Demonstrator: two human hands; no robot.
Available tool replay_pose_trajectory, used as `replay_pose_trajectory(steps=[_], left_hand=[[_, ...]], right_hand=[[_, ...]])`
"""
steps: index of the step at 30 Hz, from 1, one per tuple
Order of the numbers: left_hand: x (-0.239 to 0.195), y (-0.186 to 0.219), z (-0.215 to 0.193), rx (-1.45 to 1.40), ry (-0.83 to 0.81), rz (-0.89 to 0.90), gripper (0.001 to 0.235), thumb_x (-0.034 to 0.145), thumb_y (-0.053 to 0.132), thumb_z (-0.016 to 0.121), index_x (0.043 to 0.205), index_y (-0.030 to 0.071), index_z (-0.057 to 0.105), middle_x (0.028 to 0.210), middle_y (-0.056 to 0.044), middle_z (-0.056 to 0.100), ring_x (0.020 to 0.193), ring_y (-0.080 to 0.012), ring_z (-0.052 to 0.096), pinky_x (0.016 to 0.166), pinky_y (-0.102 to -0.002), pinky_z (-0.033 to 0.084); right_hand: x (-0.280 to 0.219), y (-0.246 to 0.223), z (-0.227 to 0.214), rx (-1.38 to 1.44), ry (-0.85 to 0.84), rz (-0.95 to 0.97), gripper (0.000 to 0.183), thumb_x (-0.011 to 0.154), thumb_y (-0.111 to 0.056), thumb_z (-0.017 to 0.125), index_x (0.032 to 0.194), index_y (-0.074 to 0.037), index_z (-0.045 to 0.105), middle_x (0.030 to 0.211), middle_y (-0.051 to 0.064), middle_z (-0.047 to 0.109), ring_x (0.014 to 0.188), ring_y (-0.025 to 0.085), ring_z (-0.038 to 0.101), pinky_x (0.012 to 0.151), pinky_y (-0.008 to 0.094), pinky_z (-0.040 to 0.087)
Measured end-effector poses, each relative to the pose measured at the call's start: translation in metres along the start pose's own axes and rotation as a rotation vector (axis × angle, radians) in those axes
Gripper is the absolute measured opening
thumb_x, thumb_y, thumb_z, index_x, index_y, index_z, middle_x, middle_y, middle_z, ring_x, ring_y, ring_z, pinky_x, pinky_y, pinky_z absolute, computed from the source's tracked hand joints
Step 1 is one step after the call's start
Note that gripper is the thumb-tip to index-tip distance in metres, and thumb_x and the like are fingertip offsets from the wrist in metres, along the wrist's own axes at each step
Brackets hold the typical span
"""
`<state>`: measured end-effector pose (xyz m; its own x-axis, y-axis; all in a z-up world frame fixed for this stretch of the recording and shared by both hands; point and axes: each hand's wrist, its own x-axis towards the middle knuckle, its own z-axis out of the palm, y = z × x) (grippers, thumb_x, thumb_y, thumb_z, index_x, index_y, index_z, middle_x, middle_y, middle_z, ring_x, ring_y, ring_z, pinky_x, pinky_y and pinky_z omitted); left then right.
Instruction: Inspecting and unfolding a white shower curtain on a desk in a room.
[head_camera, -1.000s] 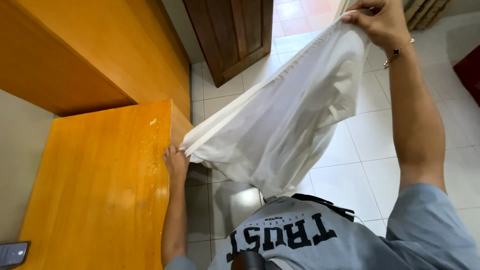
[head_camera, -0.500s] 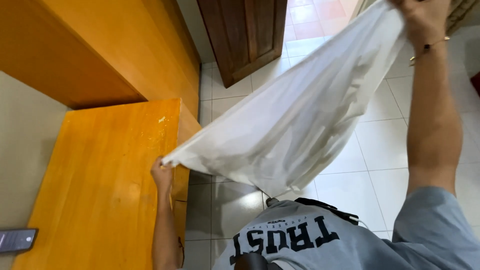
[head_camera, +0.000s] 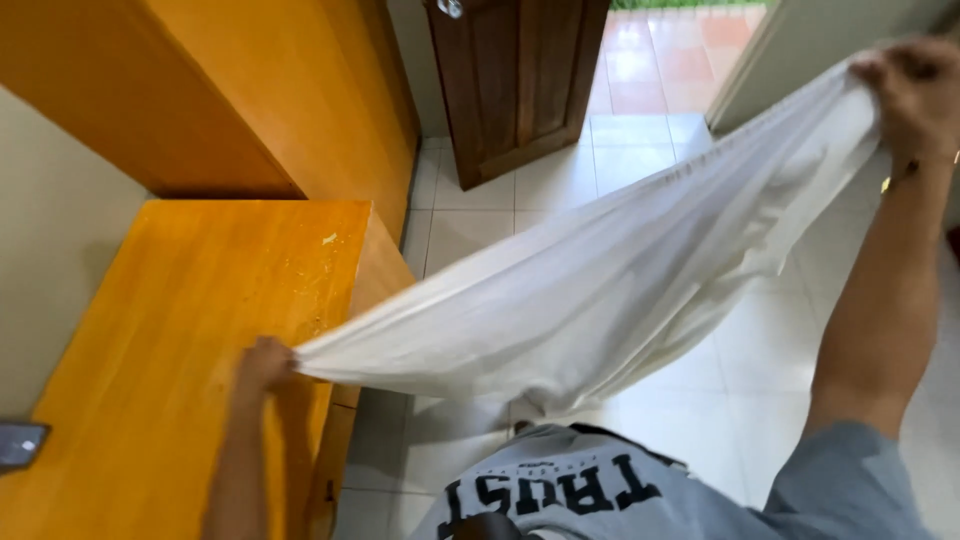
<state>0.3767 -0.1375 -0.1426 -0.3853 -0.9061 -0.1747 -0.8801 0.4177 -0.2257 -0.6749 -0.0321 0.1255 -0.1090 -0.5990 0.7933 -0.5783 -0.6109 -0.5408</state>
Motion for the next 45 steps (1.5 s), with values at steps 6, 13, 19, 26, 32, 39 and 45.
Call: replay_pose_trajectory(steps=[6,13,19,26,32,39,45], left_hand=[[-0.071,-0.040,-0.147,-0.111,0.079,-0.451,0.024,0.089,0.043,0.071,0.109,0.032,0.079,0.107,-0.008,0.075,0.099,-0.0302,0.073,0.085,-0.046,0.060],[-0.086,-0.055,-0.091,-0.844,-0.211,-0.325,0.030,0.085,0.025,0.073,0.109,0.008,0.077,0.101,-0.012,0.078,0.096,-0.0282,0.077,0.088,-0.039,0.061],[-0.091,0.008,-0.045,-1.552,-0.237,-0.318,0.014,0.087,0.009,0.069,0.099,0.002,0.070,0.086,-0.008,0.064,0.080,-0.0203,0.063,0.071,-0.033,0.053],[-0.037,0.040,-0.051,-1.018,-0.290,0.126,0.039,0.082,-0.009,0.051,0.113,0.014,0.057,0.096,-0.004,0.057,0.092,-0.0166,0.055,0.083,-0.032,0.048],[-0.010,0.047,-0.084,-1.010,-0.072,0.106,0.054,0.079,-0.012,0.051,0.124,0.018,0.049,0.114,-0.005,0.059,0.111,-0.0184,0.058,0.095,-0.033,0.045],[0.025,-0.006,-0.003,-0.953,-0.122,-0.104,0.025,0.088,0.008,0.063,0.113,0.006,0.068,0.106,-0.010,0.073,0.101,-0.0244,0.068,0.093,-0.037,0.053],[0.020,-0.022,-0.028,-0.641,0.011,-0.242,0.036,0.089,0.028,0.059,0.102,0.000,0.076,0.093,-0.021,0.076,0.087,-0.0355,0.074,0.083,-0.046,0.058]], right_hand=[[-0.003,0.012,0.014,-0.255,0.099,0.128,0.014,0.100,-0.004,0.073,0.112,0.003,0.071,0.105,0.010,0.075,0.093,0.015,0.070,0.086,0.024,0.057],[-0.004,0.032,0.043,-0.123,0.299,0.093,0.010,0.099,0.000,0.074,0.107,0.006,0.072,0.098,0.005,0.068,0.084,0.012,0.056,0.080,0.024,0.049],[-0.016,0.031,0.073,0.095,0.466,0.128,0.006,0.103,0.002,0.075,0.107,0.003,0.079,0.095,0.003,0.072,0.087,0.012,0.064,0.085,0.028,0.053],[-0.016,-0.008,0.090,0.096,0.403,0.234,0.004,0.103,0.001,0.080,0.102,0.004,0.079,0.085,0.001,0.067,0.077,0.009,0.055,0.076,0.027,0.043],[-0.033,-0.018,0.071,-0.049,0.372,0.297,0.007,0.103,-0.001,0.081,0.103,0.004,0.078,0.088,0.000,0.067,0.086,0.008,0.057,0.077,0.024,0.045],[-0.046,-0.036,0.061,-0.132,0.387,0.445,0.012,0.097,-0.005,0.079,0.108,0.000,0.077,0.091,-0.002,0.070,0.078,0.007,0.061,0.071,0.021,0.050],[-0.053,-0.039,0.065,-0.044,0.240,0.400,0.010,0.103,-0.006,0.079,0.106,0.003,0.076,0.089,-0.001,0.068,0.080,0.006,0.059,0.077,0.022,0.047]])
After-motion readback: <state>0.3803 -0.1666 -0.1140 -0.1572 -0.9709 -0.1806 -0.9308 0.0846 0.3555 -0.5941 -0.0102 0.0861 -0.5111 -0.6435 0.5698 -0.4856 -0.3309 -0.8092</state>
